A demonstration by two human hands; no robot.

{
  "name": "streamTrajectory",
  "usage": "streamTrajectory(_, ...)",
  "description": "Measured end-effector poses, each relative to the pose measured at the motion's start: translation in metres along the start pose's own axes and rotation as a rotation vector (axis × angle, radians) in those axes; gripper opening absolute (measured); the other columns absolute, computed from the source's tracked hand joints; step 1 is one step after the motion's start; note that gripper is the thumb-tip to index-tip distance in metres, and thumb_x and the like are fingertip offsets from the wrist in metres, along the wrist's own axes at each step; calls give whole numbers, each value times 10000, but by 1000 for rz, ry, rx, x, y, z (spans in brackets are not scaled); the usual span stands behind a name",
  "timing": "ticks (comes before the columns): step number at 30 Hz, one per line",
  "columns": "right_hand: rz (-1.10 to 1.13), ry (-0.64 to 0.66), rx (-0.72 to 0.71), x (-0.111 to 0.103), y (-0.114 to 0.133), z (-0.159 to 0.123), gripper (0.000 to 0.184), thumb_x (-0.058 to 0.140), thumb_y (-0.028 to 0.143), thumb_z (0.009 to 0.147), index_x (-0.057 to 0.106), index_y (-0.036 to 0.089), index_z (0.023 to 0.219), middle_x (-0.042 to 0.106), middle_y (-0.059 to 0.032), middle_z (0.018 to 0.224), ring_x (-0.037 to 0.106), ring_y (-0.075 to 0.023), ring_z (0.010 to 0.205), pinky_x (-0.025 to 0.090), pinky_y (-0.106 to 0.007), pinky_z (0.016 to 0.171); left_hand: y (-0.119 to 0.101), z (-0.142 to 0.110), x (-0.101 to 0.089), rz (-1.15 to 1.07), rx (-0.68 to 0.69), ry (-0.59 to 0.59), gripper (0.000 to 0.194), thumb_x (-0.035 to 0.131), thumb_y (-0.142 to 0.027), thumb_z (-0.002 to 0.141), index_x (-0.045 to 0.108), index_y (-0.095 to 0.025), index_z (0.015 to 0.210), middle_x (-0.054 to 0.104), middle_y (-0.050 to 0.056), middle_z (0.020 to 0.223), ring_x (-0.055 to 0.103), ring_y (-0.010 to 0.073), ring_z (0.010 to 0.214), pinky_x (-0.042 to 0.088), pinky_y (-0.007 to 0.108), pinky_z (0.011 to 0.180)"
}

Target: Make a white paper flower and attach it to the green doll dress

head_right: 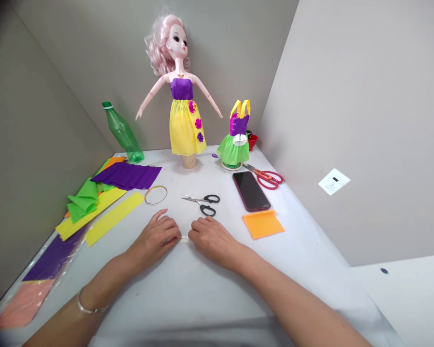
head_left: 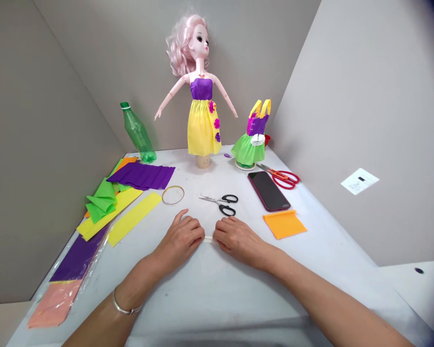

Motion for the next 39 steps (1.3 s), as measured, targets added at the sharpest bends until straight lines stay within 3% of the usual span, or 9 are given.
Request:
streamTrajectory(8,92,48,33,-12,-1,0,113,572,127,887,641,166,807,623,-36,841,535,-157,771,365,-268,715,7,-1,-1,-19,-27,18,189,477,-111,918,597,-212,812,581,-23,794,543,145,802,239,493,1130)
streamTrajectory(14,118,79,46,-18,0,0,153,557,117,904,661,164,802,638,-48,852,557,-165,791,379,-276,736,18,-3,-5,-180,-143,-13,207,487,-85,890,619,-242,924,621,-20,880,563,159,871,242,487,1115)
streamTrajectory(18,118,87,54,-18,2,0,156,551,119,910,675,157,823,642,-57,858,557,-177,804,380,-296,753,12,3,1,-303,-235,-64,53,564,-199,892,608,-227,882,617,-4,885,552,185,895,331,451,1030)
streamTrajectory(23,126,91,68,-14,1,1,162,545,124,917,686,157,845,641,-64,872,555,-187,820,380,-311,760,2,11,15,-313,-222,-47,68,606,-188,860,613,-225,803,582,1,831,517,199,859,413,392,860)
streamTrajectory(33,217,102,58,-26,-5,-6,181,559,90,894,681,175,790,627,-34,811,575,-157,782,407,-278,769,28,2,8,-306,-306,-32,39,665,-205,812,645,-236,800,591,7,878,527,213,882,438,374,819)
streamTrajectory(39,276,72,121,-28,-13,-11,152,565,132,905,689,190,840,630,-21,826,591,-146,775,408,-237,679,25,0,6,-320,-259,0,75,654,-198,825,688,-262,844,632,4,908,536,212,897,427,382,852)
Point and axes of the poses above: each hand's wrist, its own z-axis towards the middle knuckle, its own x-axis out of the palm, y = z × x, the point moved 4 cm from there along z, towards the middle knuckle
